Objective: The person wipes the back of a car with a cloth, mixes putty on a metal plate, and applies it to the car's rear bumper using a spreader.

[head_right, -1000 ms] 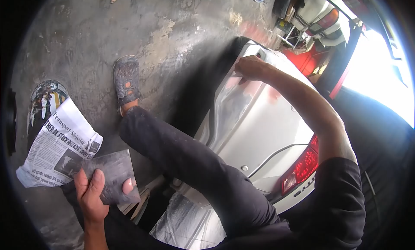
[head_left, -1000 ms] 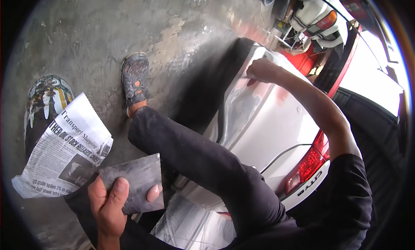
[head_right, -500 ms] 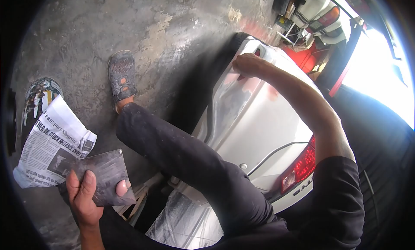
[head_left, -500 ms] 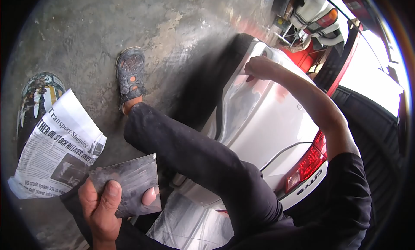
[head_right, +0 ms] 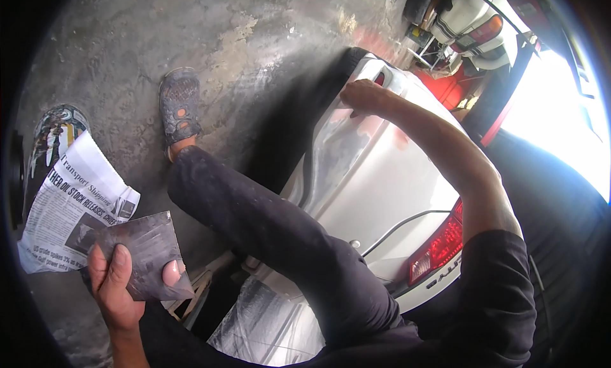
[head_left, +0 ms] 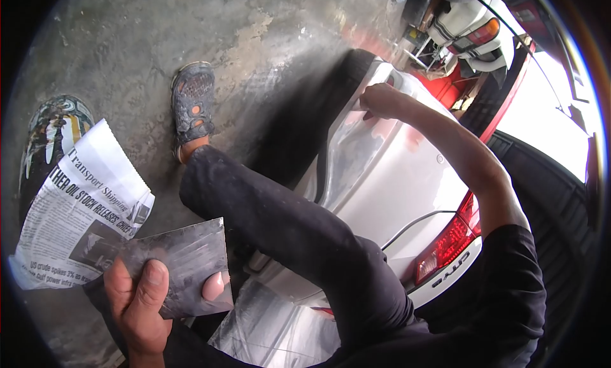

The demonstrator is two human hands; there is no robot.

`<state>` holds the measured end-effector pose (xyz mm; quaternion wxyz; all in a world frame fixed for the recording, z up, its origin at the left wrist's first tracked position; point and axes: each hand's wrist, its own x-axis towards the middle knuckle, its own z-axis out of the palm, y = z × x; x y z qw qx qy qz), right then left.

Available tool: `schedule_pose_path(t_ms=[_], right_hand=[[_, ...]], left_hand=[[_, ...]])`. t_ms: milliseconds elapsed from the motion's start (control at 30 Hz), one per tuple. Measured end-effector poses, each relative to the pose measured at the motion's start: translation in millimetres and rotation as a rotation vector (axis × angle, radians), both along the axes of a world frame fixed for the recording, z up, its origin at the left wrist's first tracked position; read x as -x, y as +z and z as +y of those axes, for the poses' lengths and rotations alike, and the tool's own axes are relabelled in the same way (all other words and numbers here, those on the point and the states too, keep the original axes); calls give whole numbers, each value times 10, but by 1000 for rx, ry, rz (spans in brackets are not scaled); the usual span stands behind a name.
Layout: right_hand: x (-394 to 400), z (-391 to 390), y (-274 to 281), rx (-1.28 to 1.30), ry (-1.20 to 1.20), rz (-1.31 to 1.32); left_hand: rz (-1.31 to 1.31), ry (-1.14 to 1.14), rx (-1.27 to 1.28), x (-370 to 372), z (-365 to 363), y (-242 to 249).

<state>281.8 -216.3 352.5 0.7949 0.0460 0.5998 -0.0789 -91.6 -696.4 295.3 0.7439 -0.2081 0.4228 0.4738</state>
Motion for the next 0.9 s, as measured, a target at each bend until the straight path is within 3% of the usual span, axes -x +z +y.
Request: schedule_pose_path(t_ms=[67, 167, 367, 600, 900], right_hand=[[-83, 12, -1, 20, 34, 2], [-85, -69, 17, 72, 56, -10], [241, -130, -19, -33, -7, -27], [-39, -53, 37, 38, 52, -74], [218, -273, 0, -23, 11, -158]], left_hand=[[45, -39, -3, 15, -12, -19], [-114, -21, 72, 65, -19, -17], [-7, -43, 18, 97, 3, -27], [-32, -9, 47, 123, 3, -34], [3, 7, 68, 114, -12, -13]])
